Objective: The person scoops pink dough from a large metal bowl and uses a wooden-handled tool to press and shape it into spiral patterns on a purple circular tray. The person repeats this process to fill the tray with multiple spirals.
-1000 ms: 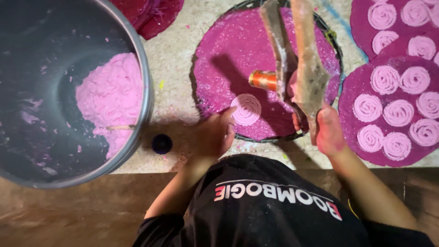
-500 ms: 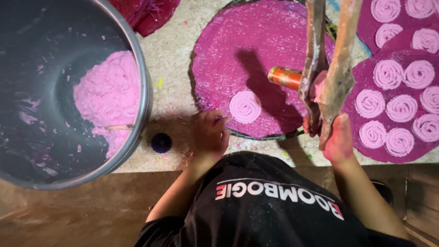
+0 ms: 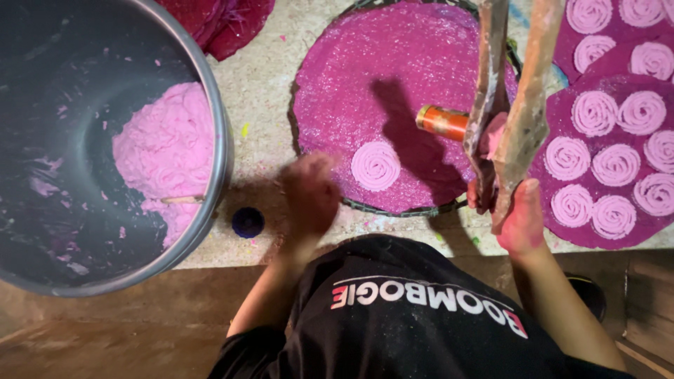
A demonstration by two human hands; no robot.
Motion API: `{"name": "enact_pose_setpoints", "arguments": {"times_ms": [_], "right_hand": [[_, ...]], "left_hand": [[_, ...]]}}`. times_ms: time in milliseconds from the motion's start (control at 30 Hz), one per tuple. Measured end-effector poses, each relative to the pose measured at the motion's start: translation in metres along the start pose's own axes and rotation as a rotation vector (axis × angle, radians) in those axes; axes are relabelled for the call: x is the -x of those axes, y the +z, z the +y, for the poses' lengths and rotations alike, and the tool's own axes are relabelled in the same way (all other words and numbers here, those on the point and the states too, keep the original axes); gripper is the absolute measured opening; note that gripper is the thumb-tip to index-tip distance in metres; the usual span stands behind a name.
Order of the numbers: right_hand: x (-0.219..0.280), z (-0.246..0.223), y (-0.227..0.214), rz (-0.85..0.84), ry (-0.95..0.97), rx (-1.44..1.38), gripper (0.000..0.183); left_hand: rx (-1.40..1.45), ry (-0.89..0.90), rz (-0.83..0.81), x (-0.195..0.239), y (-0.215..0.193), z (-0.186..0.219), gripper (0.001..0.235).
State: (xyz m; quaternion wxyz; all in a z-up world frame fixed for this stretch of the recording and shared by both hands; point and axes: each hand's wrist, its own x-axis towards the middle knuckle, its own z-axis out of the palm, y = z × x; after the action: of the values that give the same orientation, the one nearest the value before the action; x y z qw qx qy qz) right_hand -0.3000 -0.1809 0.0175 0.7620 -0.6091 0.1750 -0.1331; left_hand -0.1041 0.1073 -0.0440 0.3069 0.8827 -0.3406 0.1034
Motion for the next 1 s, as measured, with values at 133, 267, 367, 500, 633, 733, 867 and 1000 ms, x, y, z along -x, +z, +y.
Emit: {"name": "enact_pose_setpoints", "arguments": {"times_ms": [133, 267, 367, 500, 633, 733, 867, 1000], "right_hand": [[-0.003, 0.003, -0.007, -0.028, 0.045, -0.128, 0.074], [-0.016, -0.001, -0.012, -0.087, 0.102, -0.085, 0.08], [-0.024, -0.007, -0.016, -0.105, 0.142, -0.027, 0.079], [-0.041, -0.015, -0.017, -0.142, 0.232, 0.153, 0.076], [-0.068, -0.029, -0.009, -0.351, 0.321, 0.47, 0.076], [-0.091, -0.044, 0.006, -0.62, 0.549, 0.603, 0.076], [-0.119, -0.072, 0.028, -0.569, 0.858, 0.532, 0.068], [-0.13, -0.081, 0.055, -0.451, 0.677, 0.975, 0.072]], "left_hand": [[0.75, -0.481, 0.199, -0.05, 0.043, -0.056, 0.053], [1.84, -0.648, -0.02, -0.047, 0.051, -0.062, 0.049], [1.171, -0.715, -0.023, -0.017, 0.035, -0.02, 0.048], [0.88, -0.763, 0.068, -0.024, 0.006, 0.023, 0.052], [0.518, -0.454, 0.26, -0.069, -0.031, 0.03, 0.071], [2.069, -0.047, -0.016, -0.125, -0.017, 0.023, 0.068], [2.633, -0.078, -0.053, -0.142, 0.009, 0.024, 0.051], [2.696, -0.2, 0.078, -0.144, 0.025, 0.01, 0.039]]}}
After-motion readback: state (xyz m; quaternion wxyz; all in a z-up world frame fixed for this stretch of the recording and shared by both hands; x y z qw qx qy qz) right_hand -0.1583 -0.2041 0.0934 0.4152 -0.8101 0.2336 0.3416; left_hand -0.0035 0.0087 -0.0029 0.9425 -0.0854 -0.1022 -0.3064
